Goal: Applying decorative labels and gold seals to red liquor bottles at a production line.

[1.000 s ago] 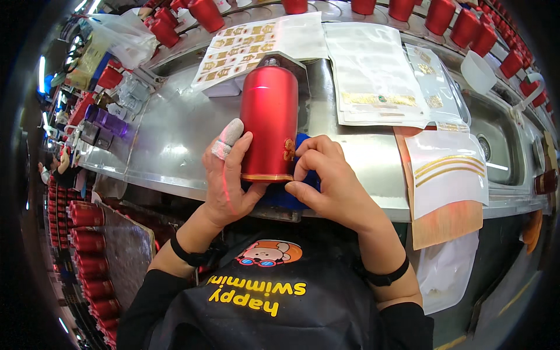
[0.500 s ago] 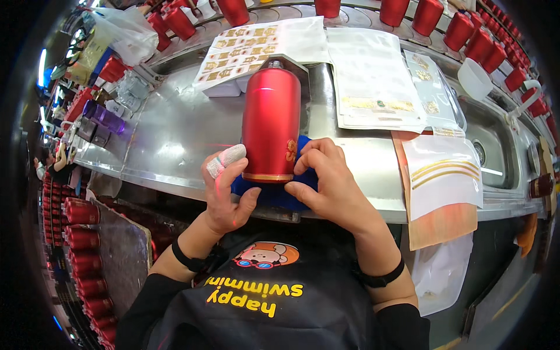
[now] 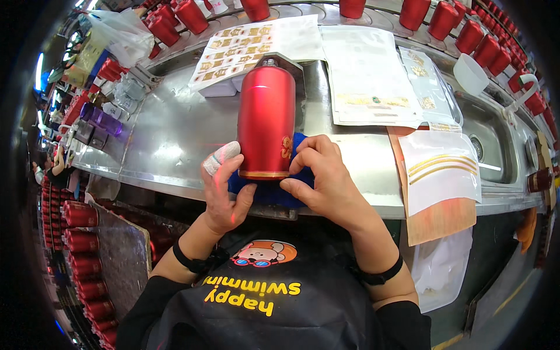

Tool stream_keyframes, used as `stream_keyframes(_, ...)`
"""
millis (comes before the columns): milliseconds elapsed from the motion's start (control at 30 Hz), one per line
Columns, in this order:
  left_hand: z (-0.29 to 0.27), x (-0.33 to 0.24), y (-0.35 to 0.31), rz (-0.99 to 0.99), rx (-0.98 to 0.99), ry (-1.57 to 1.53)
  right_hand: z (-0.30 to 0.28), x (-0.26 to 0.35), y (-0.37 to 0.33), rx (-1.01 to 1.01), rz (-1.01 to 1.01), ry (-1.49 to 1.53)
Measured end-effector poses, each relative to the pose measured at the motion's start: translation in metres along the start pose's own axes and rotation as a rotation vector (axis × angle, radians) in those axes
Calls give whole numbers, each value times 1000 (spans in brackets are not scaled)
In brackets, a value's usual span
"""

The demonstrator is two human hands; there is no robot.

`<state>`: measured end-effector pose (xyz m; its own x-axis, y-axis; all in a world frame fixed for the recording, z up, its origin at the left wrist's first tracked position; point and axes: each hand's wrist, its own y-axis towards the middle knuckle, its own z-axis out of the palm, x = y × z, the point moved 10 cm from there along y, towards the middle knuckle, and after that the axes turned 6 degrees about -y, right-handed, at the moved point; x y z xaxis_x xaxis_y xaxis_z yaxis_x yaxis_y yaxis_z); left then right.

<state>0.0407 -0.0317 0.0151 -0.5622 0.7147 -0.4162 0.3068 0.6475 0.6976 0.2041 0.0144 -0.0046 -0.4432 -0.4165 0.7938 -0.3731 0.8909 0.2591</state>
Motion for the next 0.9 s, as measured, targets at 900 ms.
stream_keyframes(900,2,-20,-4,121,53,192,-4,-3,-1,54,123,230)
